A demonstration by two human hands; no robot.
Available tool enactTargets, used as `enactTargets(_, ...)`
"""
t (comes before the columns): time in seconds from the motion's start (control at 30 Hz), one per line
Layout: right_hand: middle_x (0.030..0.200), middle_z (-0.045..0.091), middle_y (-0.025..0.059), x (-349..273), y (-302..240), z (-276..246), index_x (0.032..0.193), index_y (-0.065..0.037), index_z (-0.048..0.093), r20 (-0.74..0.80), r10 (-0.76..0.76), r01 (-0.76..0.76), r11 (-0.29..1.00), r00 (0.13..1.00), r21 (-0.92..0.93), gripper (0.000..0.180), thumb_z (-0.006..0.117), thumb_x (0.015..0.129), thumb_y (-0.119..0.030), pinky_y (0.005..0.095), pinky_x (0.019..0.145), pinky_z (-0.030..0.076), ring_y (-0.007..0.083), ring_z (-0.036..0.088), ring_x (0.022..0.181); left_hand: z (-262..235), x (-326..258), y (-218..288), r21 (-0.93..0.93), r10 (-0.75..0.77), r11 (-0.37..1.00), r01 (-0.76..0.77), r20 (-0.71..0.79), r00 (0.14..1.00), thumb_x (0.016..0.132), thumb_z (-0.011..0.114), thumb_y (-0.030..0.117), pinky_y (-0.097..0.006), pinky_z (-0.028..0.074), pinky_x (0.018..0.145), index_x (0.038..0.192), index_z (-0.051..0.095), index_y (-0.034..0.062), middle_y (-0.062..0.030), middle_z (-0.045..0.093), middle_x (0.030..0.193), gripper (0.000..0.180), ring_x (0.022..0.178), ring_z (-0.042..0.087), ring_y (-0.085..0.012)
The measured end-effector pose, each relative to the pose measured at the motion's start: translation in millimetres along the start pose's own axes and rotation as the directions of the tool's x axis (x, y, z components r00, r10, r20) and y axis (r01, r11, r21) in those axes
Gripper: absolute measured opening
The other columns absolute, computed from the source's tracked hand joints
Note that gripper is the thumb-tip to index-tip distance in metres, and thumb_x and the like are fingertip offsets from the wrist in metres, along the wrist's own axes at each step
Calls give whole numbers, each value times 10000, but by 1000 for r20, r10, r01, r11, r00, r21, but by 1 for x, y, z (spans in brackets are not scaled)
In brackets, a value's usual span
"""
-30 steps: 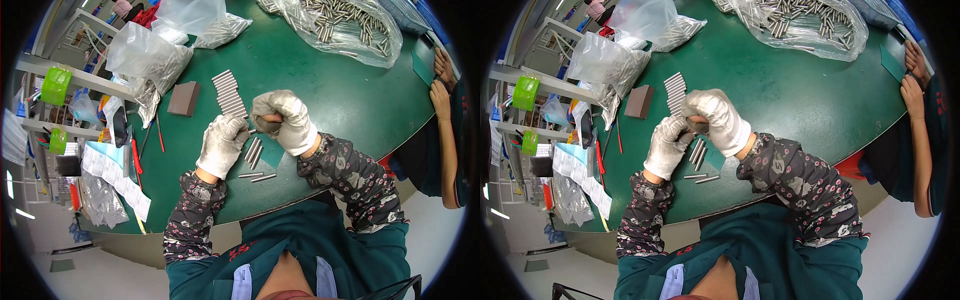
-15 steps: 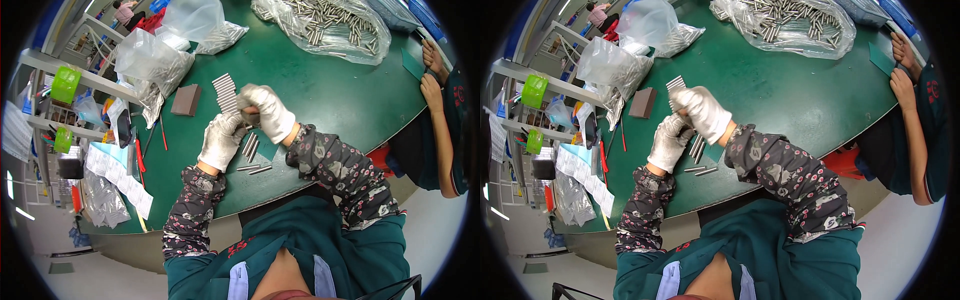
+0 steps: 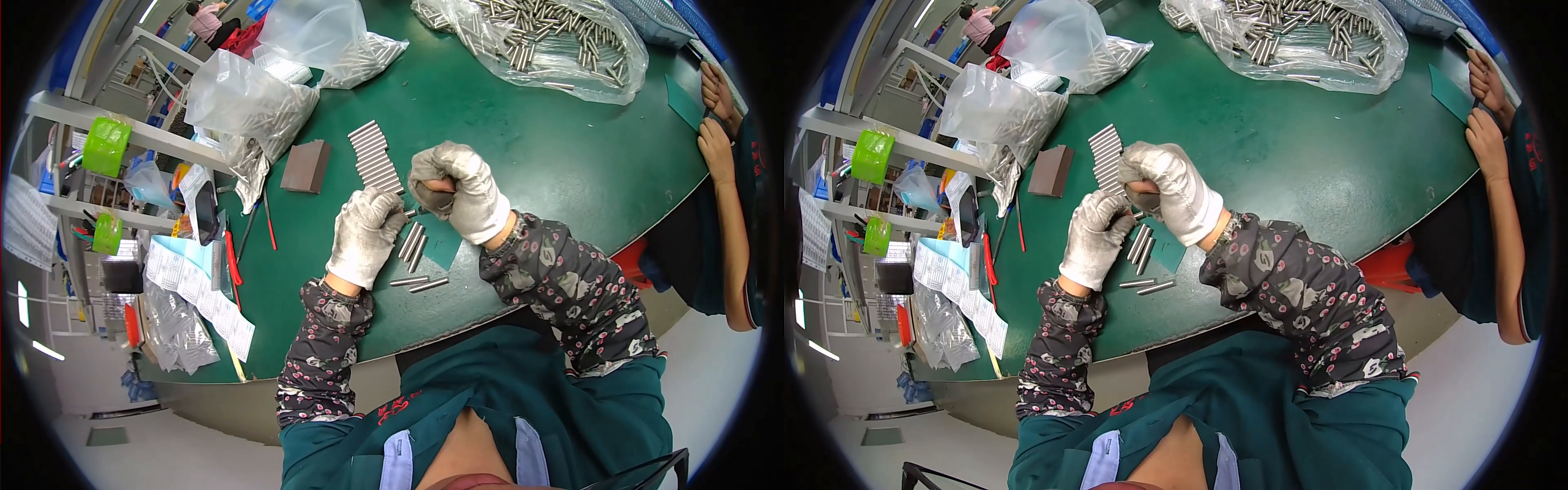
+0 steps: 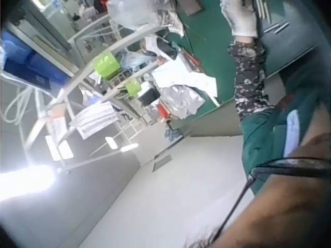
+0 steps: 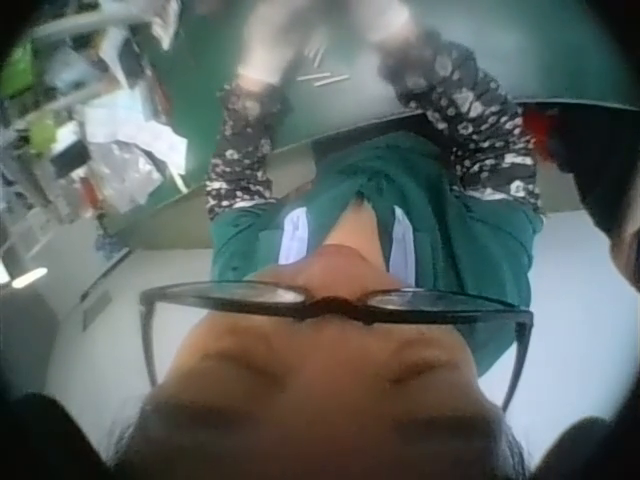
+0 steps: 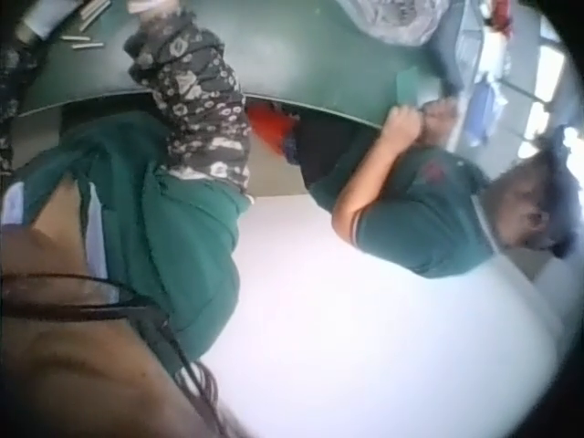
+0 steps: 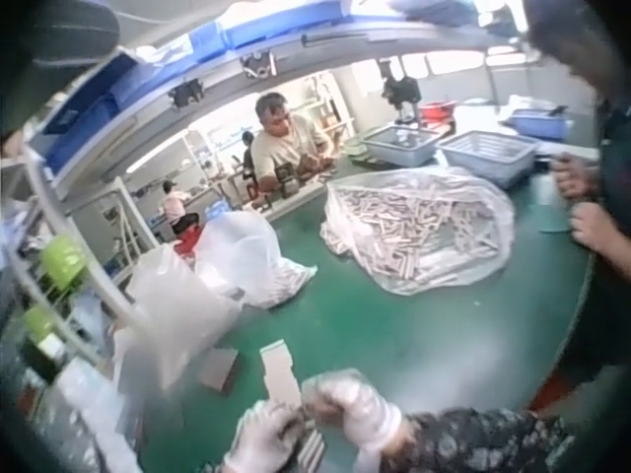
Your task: Arranging and aligning small metal rods on a workbench surface.
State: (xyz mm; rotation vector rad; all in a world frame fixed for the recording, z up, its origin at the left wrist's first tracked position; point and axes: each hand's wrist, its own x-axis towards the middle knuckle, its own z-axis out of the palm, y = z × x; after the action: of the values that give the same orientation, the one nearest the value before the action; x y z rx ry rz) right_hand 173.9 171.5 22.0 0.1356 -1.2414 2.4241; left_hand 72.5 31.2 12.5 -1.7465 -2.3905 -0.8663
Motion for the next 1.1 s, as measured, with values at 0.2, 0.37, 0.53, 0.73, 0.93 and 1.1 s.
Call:
enactTargets(0.2,509,239,-35,-2,0,0,555,-129,296,-17,8,-8,1000,1000,-13,481,447,833,-491,237,441,182,76,227,455,0,2,1,6,7,1000,-7,5,1000,674,669,77,-370,452,662,809,606,88,-58,577,764,149,762,553,-263)
enactTargets(0.37,512,240,-37,-3,-4,4,556,-129,296,-12,58,-58,998,998,-11,472,444,839,-477,234,443,185,75,229,458,-1,3,0,3,19,1000,-19,2,1000,676,667,78,-373,451,660,808,606,89,-54,577,763,146,759,552,-263)
enactTargets(0.53,523,240,-38,-1,-2,2,563,-125,305,4,38,-38,999,999,18,459,457,836,-461,233,450,191,73,237,464,0,3,1,-2,19,1000,-19,0,1000,677,663,77,-374,451,656,802,606,88,-53,578,763,139,755,552,-263)
enactTargets(0.73,523,235,-36,-1,-1,2,557,-125,300,3,43,-43,998,999,37,460,457,836,-457,235,456,193,77,236,469,-1,3,1,4,26,1000,-26,-4,1000,677,662,79,-374,450,654,795,605,87,-53,577,764,131,752,551,-265)
enactTargets(0.93,511,233,-34,-1,-5,4,547,-132,285,-7,49,-49,999,999,22,477,447,830,-480,242,448,183,83,222,462,-1,3,2,9,28,1000,-28,-8,1000,675,665,82,-371,450,652,797,606,88,-54,576,766,136,756,550,-263)
enactTargets(1.1,510,232,-34,-1,-4,3,543,-125,286,4,56,-56,998,998,-16,483,462,825,-475,243,442,182,83,224,457,1,3,1,-6,35,999,-35,1,999,665,669,66,-373,450,653,806,603,85,-57,571,761,158,757,548,-266)
